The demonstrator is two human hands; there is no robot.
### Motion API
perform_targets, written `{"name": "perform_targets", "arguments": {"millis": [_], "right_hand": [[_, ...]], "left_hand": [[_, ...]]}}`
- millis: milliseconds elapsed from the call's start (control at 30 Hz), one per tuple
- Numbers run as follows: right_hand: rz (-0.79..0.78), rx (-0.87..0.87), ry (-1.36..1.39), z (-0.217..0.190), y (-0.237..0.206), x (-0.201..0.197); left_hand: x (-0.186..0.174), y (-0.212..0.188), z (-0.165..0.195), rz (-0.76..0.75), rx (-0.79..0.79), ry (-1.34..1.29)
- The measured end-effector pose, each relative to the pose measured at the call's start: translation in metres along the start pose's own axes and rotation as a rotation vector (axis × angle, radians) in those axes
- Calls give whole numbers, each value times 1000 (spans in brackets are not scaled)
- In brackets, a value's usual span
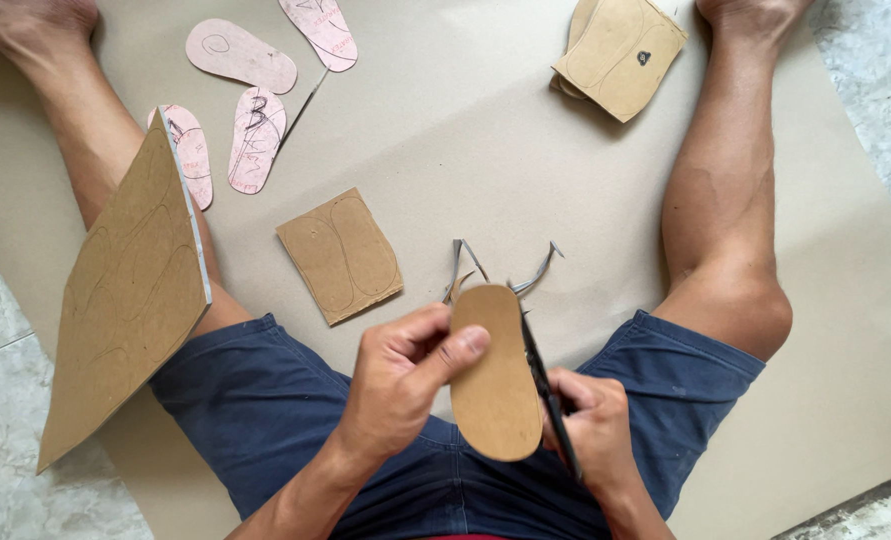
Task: The person sits on the floor and cuts cardboard sheets marked with sandal sole outlines into individual sole pattern pieces using scissors. They cut along the drawn lines, trim curved edges, set finished pieces aside, and pick up new sheets to continue cutting.
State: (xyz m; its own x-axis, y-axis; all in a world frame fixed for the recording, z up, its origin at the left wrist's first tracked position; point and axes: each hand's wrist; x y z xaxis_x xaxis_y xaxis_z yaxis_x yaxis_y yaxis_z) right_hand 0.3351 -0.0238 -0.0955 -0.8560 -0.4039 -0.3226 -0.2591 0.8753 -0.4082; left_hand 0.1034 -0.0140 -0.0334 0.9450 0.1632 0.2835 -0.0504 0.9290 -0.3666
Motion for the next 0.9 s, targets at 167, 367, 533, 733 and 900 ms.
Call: {"name": "perform_targets", "arguments": {"millis": [167,367,533,733,900], "right_hand": [[-12,62,578,8,6,14],[109,-33,642,3,13,27],[213,-99,610,-12,29,18],[367,-175,580,-47,49,-3],[517,-699,657,-83,82,-41]], "left_hand": [[-1,8,-15,199,-82,-505],[11,11,-54,-147,-252,40],[-3,22,-70,-167,-140,-28],[-64,43,-73,279,78,327],[-119,41,-91,654,59,-112]]}}
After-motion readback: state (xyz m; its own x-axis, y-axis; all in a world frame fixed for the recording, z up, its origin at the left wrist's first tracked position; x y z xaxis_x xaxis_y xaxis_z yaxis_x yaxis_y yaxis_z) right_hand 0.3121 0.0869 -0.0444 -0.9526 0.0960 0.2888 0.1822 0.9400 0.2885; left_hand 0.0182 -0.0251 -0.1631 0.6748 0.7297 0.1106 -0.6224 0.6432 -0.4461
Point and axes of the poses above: each hand's wrist, its own y-axis towards the middle knuckle, its own x-axis out of the palm, z = x × y, and after that the axes turned 4 degrees about -z, right-handed
